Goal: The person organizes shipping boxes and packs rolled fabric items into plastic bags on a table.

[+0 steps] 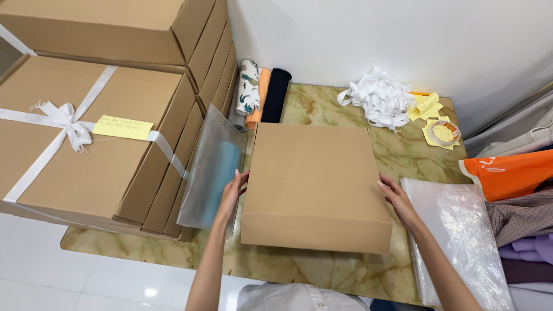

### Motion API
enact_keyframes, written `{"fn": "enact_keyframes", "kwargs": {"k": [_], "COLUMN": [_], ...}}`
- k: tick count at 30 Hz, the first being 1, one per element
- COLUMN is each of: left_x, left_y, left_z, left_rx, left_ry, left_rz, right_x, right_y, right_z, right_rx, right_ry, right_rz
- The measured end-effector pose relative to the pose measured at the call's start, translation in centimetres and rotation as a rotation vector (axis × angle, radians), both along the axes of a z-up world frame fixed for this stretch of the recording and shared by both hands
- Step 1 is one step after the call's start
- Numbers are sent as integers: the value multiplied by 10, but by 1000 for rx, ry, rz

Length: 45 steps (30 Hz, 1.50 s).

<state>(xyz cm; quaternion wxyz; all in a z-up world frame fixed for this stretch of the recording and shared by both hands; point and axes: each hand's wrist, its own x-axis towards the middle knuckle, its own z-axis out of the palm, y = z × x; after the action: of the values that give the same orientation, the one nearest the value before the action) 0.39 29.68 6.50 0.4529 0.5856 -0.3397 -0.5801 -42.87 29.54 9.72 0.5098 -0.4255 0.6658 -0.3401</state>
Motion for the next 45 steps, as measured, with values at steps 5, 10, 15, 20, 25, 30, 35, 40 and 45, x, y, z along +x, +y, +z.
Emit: {"fn": "enact_keyframes", "kwargs": {"k": [5,10,15,20,25,30,35,40,45], "left_x": [-20,-35,-29,-22,-9,-13,-19,-12,-21], "left_y": [37,40,23,33,37,45,52,56,62], "left_z": [-4,27,-5,-71,-103,-90,-49,-84,-86], "left_rx": [-54,-3,210,291,374,472,521,497,486], "left_ry": [94,111,-24,-101,-193,-226,-286,-282,-227], "left_rz": [61,65,48,70,41,-18,-144,-108,-44], "right_x": [10,12,0,0,-9,38,40,39,25], "right_y": [27,22,13,25,49,67,70,71,70], "right_z": [-34,-19,-22,-88,-112,-30,-33,-39,-63], "right_rx": [-136,-122,107,127,178,299,254,258,243], "right_ry": [-214,-246,-88,-85,33,124,77,134,232], "right_rz": [-97,-179,-255,-335,-326,-294,-293,-284,-251]}}
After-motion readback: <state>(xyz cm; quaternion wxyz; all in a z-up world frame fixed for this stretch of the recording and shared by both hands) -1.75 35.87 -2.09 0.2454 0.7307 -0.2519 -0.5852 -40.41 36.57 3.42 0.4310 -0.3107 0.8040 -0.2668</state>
